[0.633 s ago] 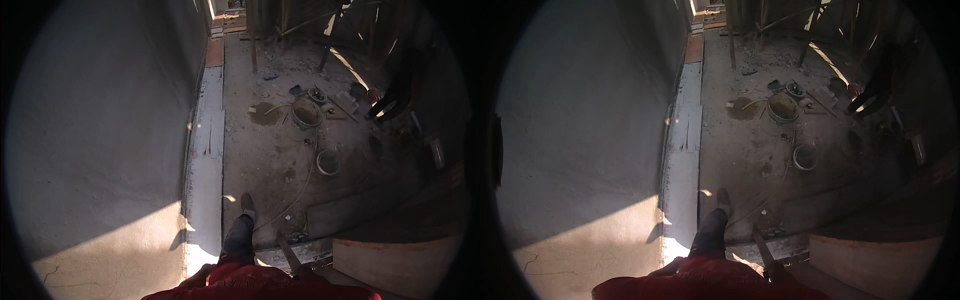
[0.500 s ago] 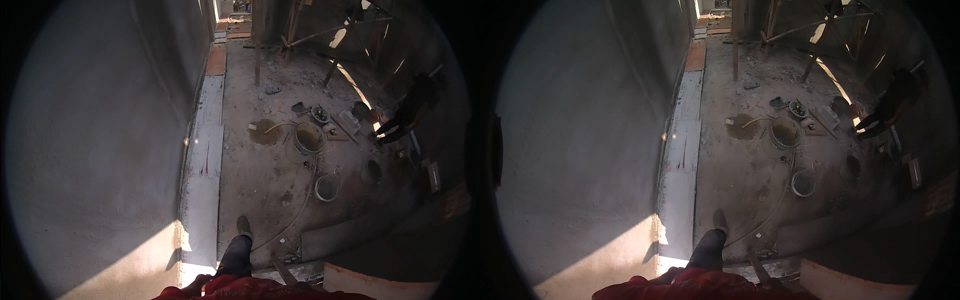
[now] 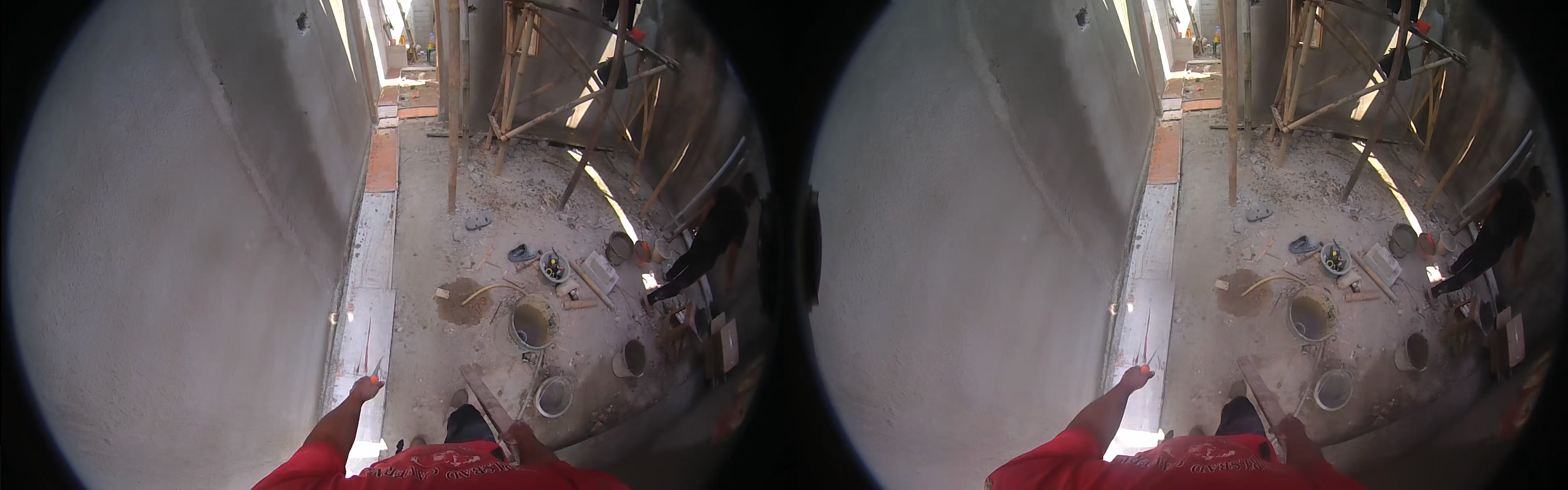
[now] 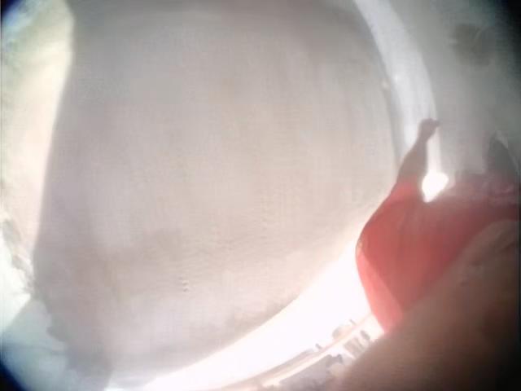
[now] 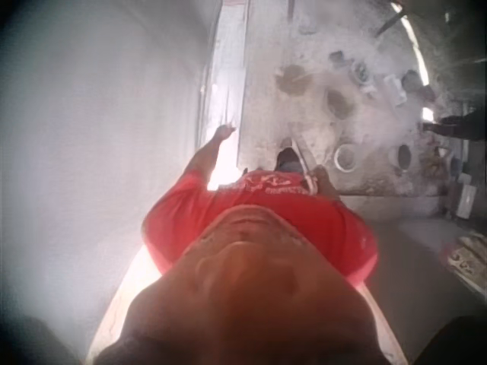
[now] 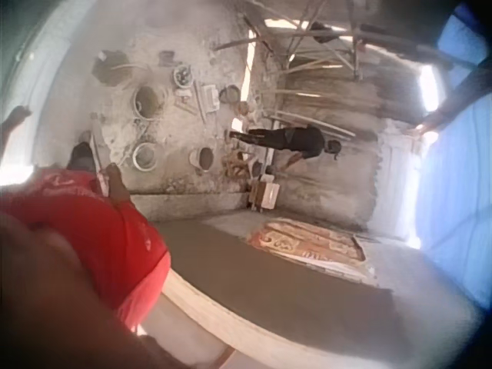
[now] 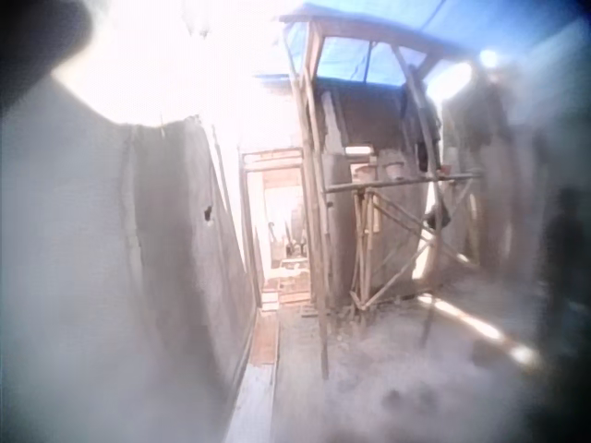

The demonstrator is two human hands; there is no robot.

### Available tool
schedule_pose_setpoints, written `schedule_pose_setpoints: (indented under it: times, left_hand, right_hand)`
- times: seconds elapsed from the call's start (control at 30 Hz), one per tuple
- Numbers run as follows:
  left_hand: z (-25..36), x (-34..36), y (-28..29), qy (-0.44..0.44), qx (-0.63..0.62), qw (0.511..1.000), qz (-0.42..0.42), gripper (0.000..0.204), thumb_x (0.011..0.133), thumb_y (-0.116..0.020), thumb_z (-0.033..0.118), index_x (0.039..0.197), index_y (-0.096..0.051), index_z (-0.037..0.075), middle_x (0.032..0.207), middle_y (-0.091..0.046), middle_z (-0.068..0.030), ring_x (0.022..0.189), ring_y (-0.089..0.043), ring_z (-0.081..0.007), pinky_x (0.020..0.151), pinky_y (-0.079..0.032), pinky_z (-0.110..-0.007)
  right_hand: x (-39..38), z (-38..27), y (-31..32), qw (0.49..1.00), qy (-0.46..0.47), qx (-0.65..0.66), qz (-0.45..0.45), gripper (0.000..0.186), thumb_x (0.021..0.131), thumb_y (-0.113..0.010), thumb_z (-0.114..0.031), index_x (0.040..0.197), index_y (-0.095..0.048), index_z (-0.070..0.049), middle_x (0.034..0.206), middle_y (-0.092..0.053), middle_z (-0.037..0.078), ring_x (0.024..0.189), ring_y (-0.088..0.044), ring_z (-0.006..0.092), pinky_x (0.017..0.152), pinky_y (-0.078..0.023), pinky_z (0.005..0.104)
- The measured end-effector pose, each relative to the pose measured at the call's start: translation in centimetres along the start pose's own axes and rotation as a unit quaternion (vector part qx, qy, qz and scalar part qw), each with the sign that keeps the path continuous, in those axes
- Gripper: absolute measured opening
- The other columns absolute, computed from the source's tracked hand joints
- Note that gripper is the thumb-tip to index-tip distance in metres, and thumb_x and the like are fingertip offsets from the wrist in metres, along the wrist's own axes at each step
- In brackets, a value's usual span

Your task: The person saws through a piece of lumber using a hand saw while holding it against a stack of wood, then carries the cut piece through a construction site and into a room.

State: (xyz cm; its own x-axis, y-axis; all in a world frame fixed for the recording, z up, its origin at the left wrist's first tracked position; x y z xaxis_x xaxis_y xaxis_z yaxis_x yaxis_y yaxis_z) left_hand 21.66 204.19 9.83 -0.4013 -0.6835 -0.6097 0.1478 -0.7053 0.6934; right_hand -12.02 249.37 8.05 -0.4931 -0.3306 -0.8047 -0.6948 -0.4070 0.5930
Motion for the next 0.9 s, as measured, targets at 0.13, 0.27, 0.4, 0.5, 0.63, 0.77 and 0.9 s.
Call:
schedule_pose_setpoints:
  times: [0.13,0.27,0.4,0.5,0.63,0.77,0.9]
  left_hand:
    - [3.1,8.8,6.3,0.047,0.013,0.998,0.043,0.078,0.089,-0.062,0.064,0.127,-0.067,-0.004,0.131,-0.066,-0.0281,0.126,-0.061,-0.044,0.106,-0.049,-0.047]
    - [10.7,15.9,7.9,0.075,-0.083,0.994,0.014,0.077,0.087,-0.065,0.062,0.124,-0.067,-0.005,0.131,-0.066,-0.029,0.125,-0.062,-0.0419,0.107,-0.048,-0.047]
    - [5.0,15.8,7.3,0.216,-0.078,0.973,-0.018,0.072,0.089,-0.067,0.058,0.122,-0.069,-0.006,0.128,-0.067,-0.0289,0.122,-0.065,-0.0381,0.104,-0.05,-0.045]
    - [1.5,15.9,5.2,0.294,-0.158,0.94,-0.074,0.066,0.091,-0.068,0.053,0.121,-0.069,-0.006,0.123,-0.069,-0.0271,0.114,-0.067,-0.0352,0.097,-0.051,-0.044]
    - [5.7,18.3,8.3,0.292,-0.14,0.937,-0.133,0.056,0.093,-0.068,0.048,0.115,-0.07,-0.004,0.11,-0.068,-0.0239,0.098,-0.064,-0.0326,0.085,-0.049,-0.043]
    - [7.9,27.9,12.6,0.278,-0.135,0.936,-0.17,0.048,0.094,-0.068,0.044,0.108,-0.07,-0.002,0.098,-0.067,-0.0206,0.082,-0.06,-0.0301,0.073,-0.047,-0.043]
    - [10.1,45.0,21.3,0.266,-0.159,0.937,-0.161,0.039,0.096,-0.068,0.039,0.102,-0.071,0.0,0.086,-0.066,-0.0173,0.066,-0.057,-0.0275,0.061,-0.045,-0.043]
  right_hand:
    - [10.9,-6.6,6.4,0.996,0.009,0.089,0.021,0.107,0.068,-0.08,-0.064,0.138,-0.053,0.013,0.141,-0.058,0.031,0.129,-0.061,0.0369,0.108,-0.051,0.043]
    - [26.7,-1.0,13.2,0.989,0.017,0.119,0.085,0.108,0.072,-0.077,-0.065,0.138,-0.05,0.016,0.14,-0.056,0.035,0.129,-0.061,0.0402,0.108,-0.051,0.0428]
    - [29.1,-9.8,28.5,0.993,0.064,0.018,0.096,0.086,0.076,-0.072,-0.056,0.131,-0.061,0.01,0.132,-0.063,0.031,0.123,-0.064,0.0404,0.105,-0.052,0.0445]
    - [29.3,-15.0,40.3,0.999,0.03,0.011,0.029,0.063,0.076,-0.068,-0.05,0.116,-0.075,-0.002,0.129,-0.067,0.026,0.121,-0.066,0.0388,0.102,-0.053,0.0464]
    - [34.2,-18.3,48.7,1.0,0.003,-0.022,-0.016,0.075,0.075,-0.071,-0.053,0.128,-0.07,0.0,0.137,-0.064,0.024,0.125,-0.064,0.0378,0.103,-0.053,0.0453]
    - [42.9,-21.5,53.1,0.996,0.015,-0.084,-0.038,0.07,0.077,-0.071,-0.052,0.127,-0.071,-0.003,0.138,-0.064,0.023,0.125,-0.064,0.038,0.103,-0.053,0.0448]
    - [50.0,-26.7,57.2,0.991,0.035,-0.12,-0.039,0.062,0.08,-0.071,-0.051,0.121,-0.074,-0.004,0.132,-0.067,0.023,0.124,-0.065,0.0362,0.103,-0.053,0.0437]
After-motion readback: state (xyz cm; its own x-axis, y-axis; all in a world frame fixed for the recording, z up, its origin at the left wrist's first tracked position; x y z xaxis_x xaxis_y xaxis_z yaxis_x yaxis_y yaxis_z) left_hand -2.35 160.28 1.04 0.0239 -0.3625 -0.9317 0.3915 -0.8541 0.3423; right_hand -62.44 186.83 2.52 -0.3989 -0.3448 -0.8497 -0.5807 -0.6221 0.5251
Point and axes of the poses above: each hand's wrist, its own x-axis towards the middle knuckle, its own y-axis out of the back of the hand, z = x × y, the point moved 1 cm from there along x, towards the middle knuckle
